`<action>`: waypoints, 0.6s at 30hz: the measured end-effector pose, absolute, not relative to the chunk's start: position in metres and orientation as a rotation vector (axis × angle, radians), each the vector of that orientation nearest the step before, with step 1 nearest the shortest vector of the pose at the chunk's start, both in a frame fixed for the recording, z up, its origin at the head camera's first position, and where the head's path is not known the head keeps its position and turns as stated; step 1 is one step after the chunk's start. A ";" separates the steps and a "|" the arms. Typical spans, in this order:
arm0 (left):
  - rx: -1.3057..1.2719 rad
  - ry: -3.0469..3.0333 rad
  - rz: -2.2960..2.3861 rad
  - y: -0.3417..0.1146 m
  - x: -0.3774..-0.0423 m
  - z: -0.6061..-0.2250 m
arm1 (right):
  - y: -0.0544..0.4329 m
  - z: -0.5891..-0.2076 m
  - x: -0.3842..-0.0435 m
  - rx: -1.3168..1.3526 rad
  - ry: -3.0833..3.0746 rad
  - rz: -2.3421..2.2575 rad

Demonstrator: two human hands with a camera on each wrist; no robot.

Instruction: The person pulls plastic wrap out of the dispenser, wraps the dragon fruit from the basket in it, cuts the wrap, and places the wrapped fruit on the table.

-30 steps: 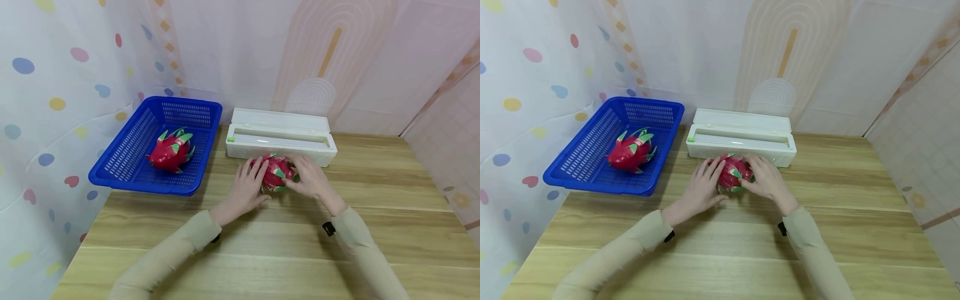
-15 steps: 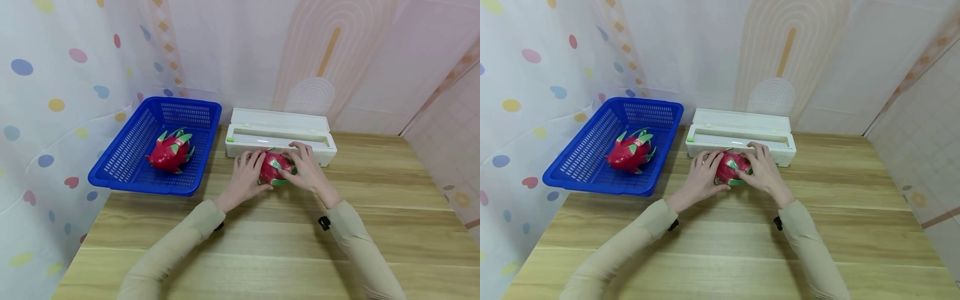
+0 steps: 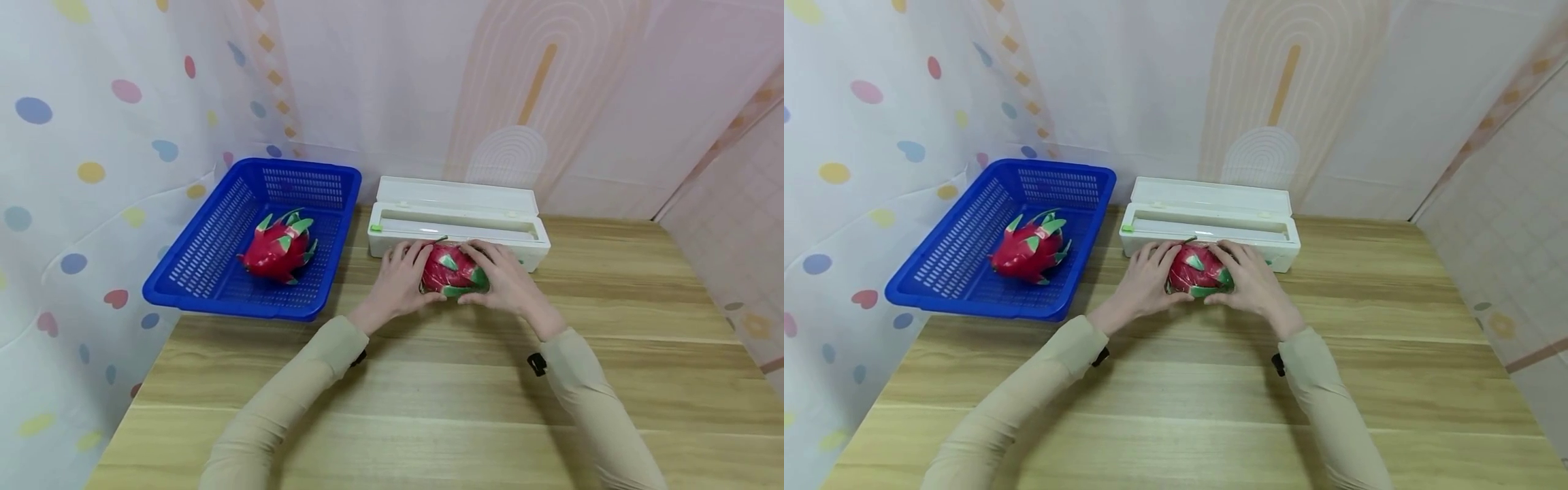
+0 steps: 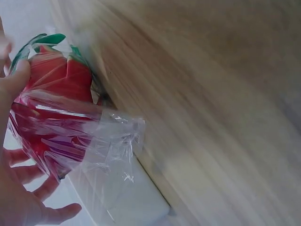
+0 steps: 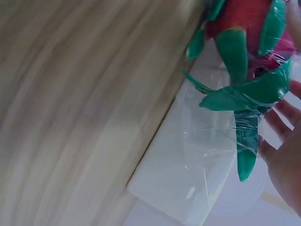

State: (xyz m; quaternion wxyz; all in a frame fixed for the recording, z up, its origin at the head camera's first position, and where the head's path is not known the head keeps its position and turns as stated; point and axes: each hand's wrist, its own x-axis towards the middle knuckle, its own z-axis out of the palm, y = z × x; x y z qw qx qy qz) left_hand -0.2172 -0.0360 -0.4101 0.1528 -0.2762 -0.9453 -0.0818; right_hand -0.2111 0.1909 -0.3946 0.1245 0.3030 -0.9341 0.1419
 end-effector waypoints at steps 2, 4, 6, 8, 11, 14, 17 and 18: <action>-0.803 -2.711 -0.222 -0.036 -0.218 -0.409 | 0.193 -0.398 -0.210 0.921 -2.689 0.358; -0.818 -2.716 -0.218 -0.037 -0.219 -0.408 | 0.193 -0.401 -0.210 0.934 -2.656 0.298; -0.834 -2.716 -0.219 -0.037 -0.219 -0.406 | 0.192 -0.403 -0.210 0.926 -2.633 0.272; -0.851 -2.720 -0.214 -0.037 -0.219 -0.405 | 0.191 -0.404 -0.210 0.921 -2.605 0.269; -0.878 -2.731 -0.202 -0.037 -0.219 -0.402 | 0.190 -0.405 -0.210 0.931 -2.566 0.271; -0.903 -2.762 -0.188 -0.037 -0.218 -0.398 | 0.189 -0.405 -0.210 0.950 -2.532 0.268; -0.925 -2.794 -0.171 -0.037 -0.219 -0.393 | 0.190 -0.404 -0.211 0.947 -2.549 0.290; -0.927 -2.804 -0.169 -0.037 -0.219 -0.391 | 0.190 -0.403 -0.211 0.945 -2.559 0.302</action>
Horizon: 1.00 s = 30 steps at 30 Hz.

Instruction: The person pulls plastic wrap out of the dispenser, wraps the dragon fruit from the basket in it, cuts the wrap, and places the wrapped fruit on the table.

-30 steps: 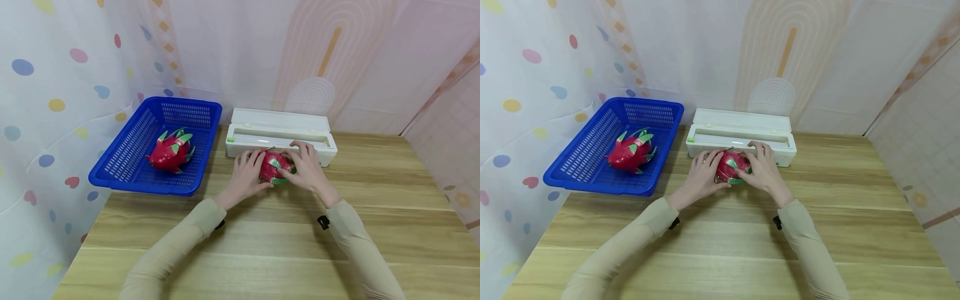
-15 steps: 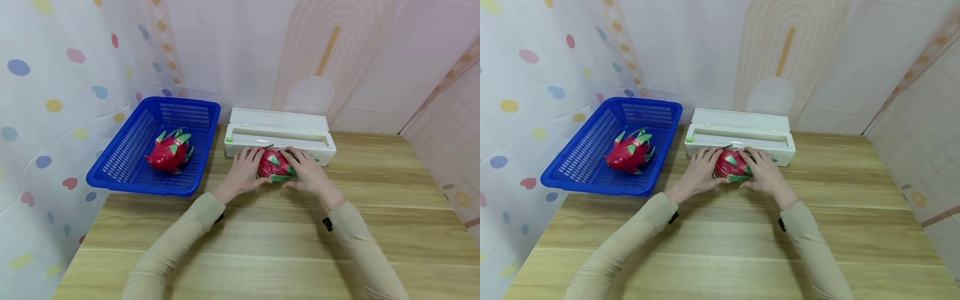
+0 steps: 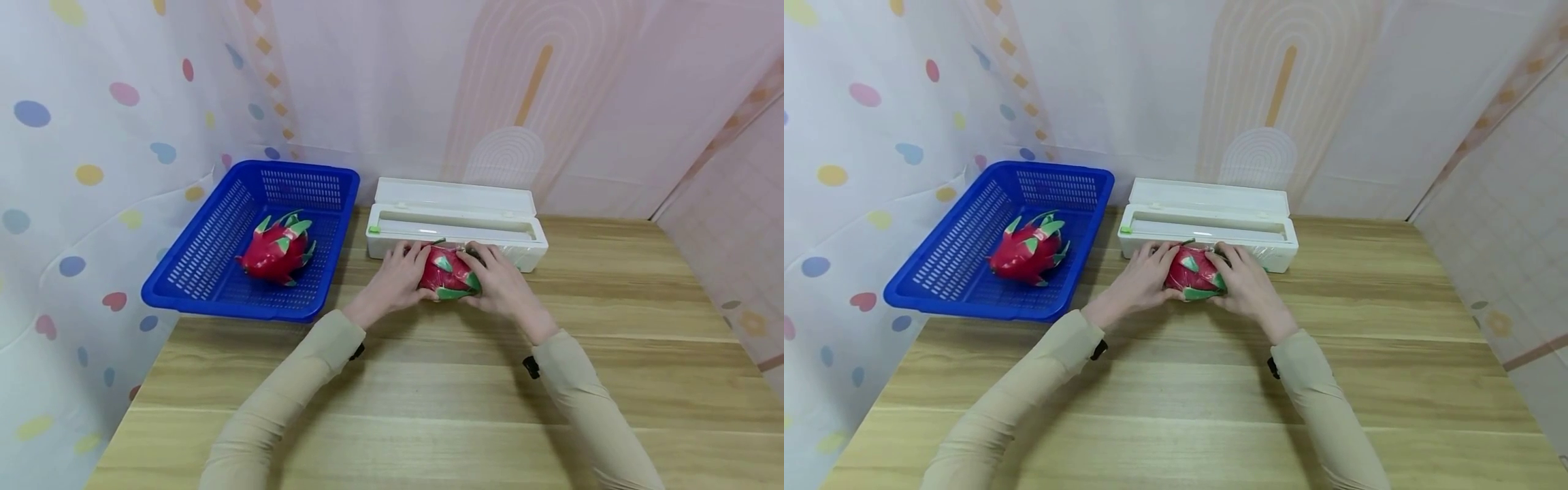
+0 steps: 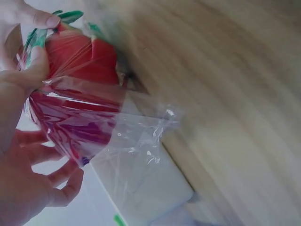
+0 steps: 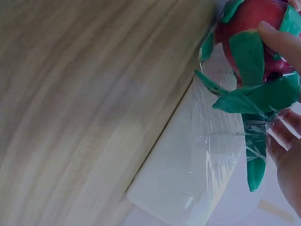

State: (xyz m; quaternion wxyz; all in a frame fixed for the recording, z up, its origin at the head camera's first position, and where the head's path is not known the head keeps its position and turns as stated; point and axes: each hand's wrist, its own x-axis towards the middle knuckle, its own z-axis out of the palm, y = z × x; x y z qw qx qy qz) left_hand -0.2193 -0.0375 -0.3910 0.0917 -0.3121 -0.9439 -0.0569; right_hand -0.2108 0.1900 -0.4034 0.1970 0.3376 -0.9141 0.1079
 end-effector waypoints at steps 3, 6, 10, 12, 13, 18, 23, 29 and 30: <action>-0.925 -2.829 -0.167 -0.038 -0.222 -0.389 | 0.191 -0.402 -0.211 0.938 -2.594 0.350; -0.904 -2.848 -0.199 -0.039 -0.224 -0.390 | 0.193 -0.401 -0.212 0.945 -2.598 0.370; -0.857 -2.866 -0.284 -0.039 -0.225 -0.392 | 0.194 -0.401 -0.214 0.947 -2.604 0.378; -0.820 -2.865 -0.335 -0.038 -0.225 -0.393 | 0.195 -0.402 -0.215 0.943 -2.611 0.382; -0.799 -2.862 -0.359 -0.038 -0.225 -0.394 | 0.196 -0.402 -0.216 0.943 -2.614 0.384; -0.803 -2.800 -0.295 -0.033 -0.221 -0.397 | 0.197 -0.405 -0.218 0.958 -2.598 0.372; -0.935 -2.717 -0.098 -0.026 -0.217 -0.401 | 0.196 -0.407 -0.217 0.964 -2.554 0.350; -0.926 -2.672 -0.057 -0.023 -0.216 -0.404 | 0.195 -0.411 -0.215 0.932 -2.574 0.352; -0.925 -2.664 -0.072 -0.024 -0.216 -0.404 | 0.195 -0.411 -0.215 0.927 -2.576 0.357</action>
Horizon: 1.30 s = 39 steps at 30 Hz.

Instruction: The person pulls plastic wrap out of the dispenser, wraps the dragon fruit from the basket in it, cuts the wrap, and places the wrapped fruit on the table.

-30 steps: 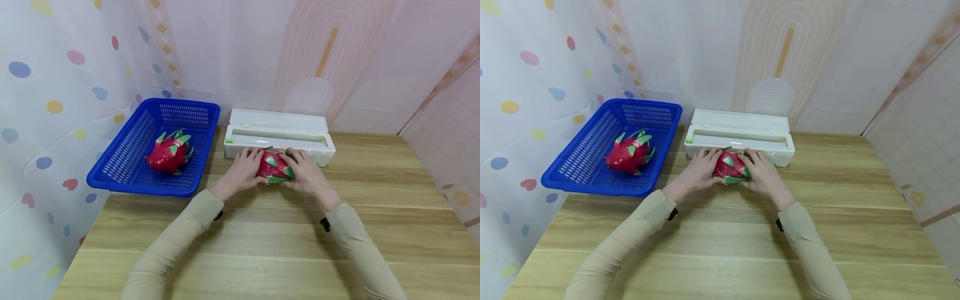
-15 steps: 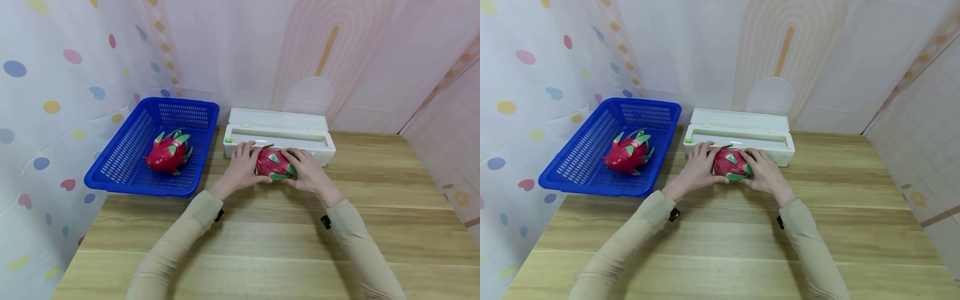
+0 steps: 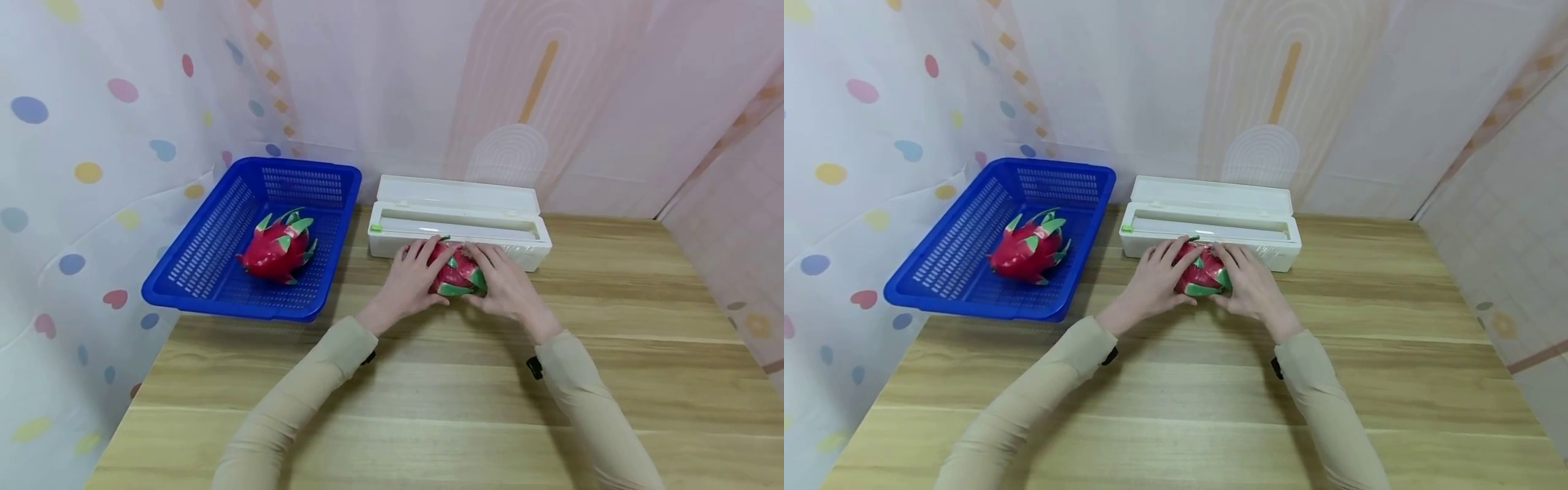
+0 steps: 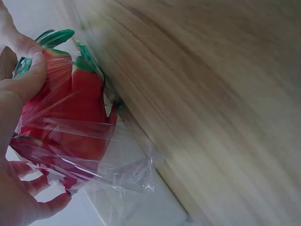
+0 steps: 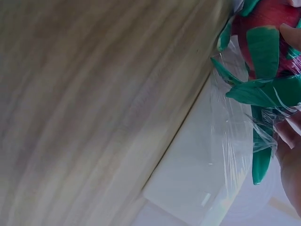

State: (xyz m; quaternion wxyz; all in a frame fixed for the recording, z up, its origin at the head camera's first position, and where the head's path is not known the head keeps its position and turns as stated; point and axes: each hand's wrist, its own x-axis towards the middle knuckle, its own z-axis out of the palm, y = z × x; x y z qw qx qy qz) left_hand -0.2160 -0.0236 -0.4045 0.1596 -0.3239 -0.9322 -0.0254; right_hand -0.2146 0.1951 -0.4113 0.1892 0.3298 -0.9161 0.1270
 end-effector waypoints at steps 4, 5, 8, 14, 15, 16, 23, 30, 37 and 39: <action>-0.929 -2.639 -0.119 -0.025 -0.217 -0.405 | 0.195 -0.412 -0.213 0.902 -2.585 0.383; -0.931 -2.637 -0.121 -0.026 -0.217 -0.405 | 0.195 -0.412 -0.212 0.894 -2.596 0.390; -0.934 -2.635 -0.124 -0.027 -0.217 -0.405 | 0.196 -0.411 -0.210 0.865 -2.650 0.461; -0.927 -2.663 -0.165 -0.029 -0.219 -0.406 | 0.199 -0.406 -0.209 0.791 -2.722 0.529; -0.924 -2.669 -0.172 -0.029 -0.220 -0.406 | 0.199 -0.405 -0.209 0.793 -2.718 0.513; -0.922 -2.674 -0.182 -0.030 -0.220 -0.406 | 0.200 -0.405 -0.209 0.800 -2.713 0.490; -0.938 -2.712 -0.245 -0.031 -0.224 -0.404 | 0.197 -0.404 -0.210 0.828 -2.704 0.467; -0.992 -2.713 -0.325 -0.036 -0.225 -0.403 | 0.194 -0.402 -0.210 0.848 -2.679 0.494; -0.995 -2.644 -0.346 -0.041 -0.222 -0.408 | 0.193 -0.403 -0.210 0.869 -2.549 0.476; -0.999 -2.619 -0.351 -0.042 -0.221 -0.410 | 0.192 -0.403 -0.211 0.880 -2.532 0.480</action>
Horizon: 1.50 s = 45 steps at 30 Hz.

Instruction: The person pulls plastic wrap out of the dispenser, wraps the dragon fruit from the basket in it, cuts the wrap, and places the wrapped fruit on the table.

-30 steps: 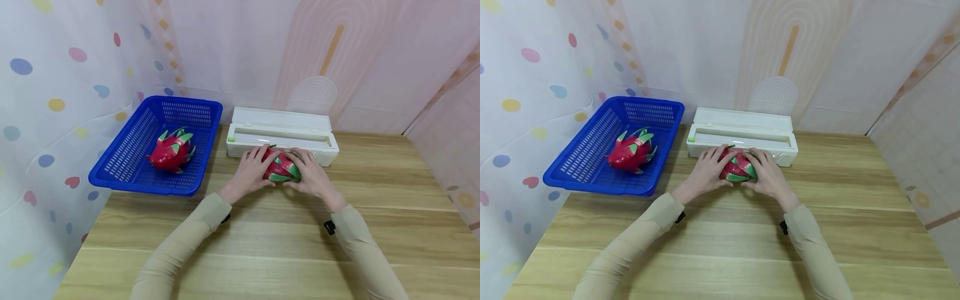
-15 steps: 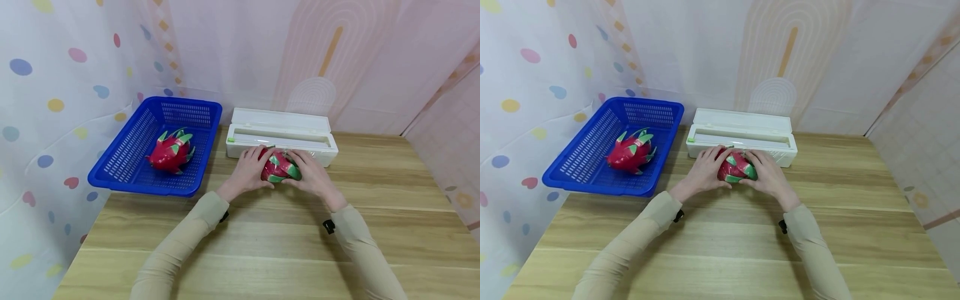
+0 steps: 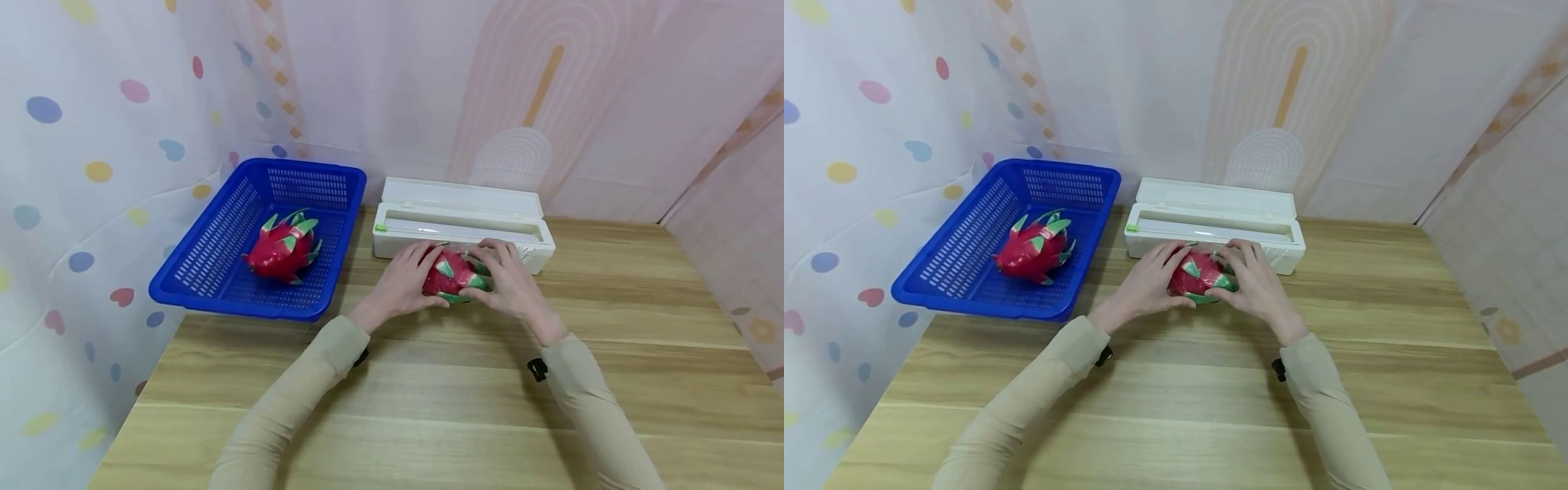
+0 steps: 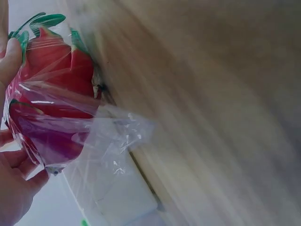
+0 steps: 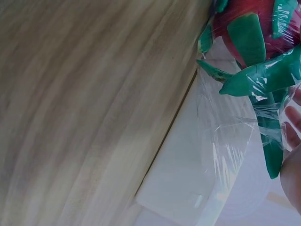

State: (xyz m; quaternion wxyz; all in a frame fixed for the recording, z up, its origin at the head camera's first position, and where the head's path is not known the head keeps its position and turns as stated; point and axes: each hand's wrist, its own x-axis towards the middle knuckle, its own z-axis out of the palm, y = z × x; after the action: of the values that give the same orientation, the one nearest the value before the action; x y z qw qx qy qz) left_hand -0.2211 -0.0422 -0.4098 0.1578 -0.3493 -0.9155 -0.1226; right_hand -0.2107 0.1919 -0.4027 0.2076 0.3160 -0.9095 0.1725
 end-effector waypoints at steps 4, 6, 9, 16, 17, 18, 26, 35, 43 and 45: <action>-1.016 -2.582 -0.343 -0.042 -0.219 -0.413 | 0.191 -0.401 -0.210 0.888 -2.548 0.474; -1.024 -2.576 -0.336 -0.042 -0.218 -0.414 | 0.191 -0.400 -0.209 0.894 -2.554 0.472; -1.040 -2.585 -0.354 -0.041 -0.218 -0.416 | 0.191 -0.399 -0.208 0.898 -2.557 0.477; -1.003 -2.670 -0.803 -0.048 -0.219 -0.416 | 0.189 -0.396 -0.206 0.899 -2.578 0.484; -0.983 -2.678 -0.896 -0.049 -0.219 -0.415 | 0.188 -0.395 -0.205 0.894 -2.584 0.482; -0.960 -2.682 -0.979 -0.050 -0.220 -0.415 | 0.188 -0.395 -0.205 0.893 -2.585 0.483; -0.514 -2.626 -1.314 -0.058 -0.212 -0.410 | 0.186 -0.394 -0.204 0.880 -2.591 0.486; -0.438 -3.103 -0.649 -0.073 -0.183 -0.395 | 0.187 -0.392 -0.203 0.864 -2.638 0.476; -0.463 -2.999 -0.539 -0.072 -0.187 -0.417 | 0.187 -0.392 -0.203 0.870 -2.652 0.472; -0.375 -2.910 -0.639 -0.071 -0.191 -0.420 | 0.187 -0.392 -0.203 0.867 -2.661 0.471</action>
State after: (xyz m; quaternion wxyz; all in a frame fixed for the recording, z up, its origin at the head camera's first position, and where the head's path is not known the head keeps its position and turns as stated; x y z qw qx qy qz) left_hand -0.1907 -0.0705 -0.4201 0.0692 -0.1246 -0.9667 -0.2123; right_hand -0.2031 0.1870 -0.3920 0.1514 0.3020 -0.9268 0.1641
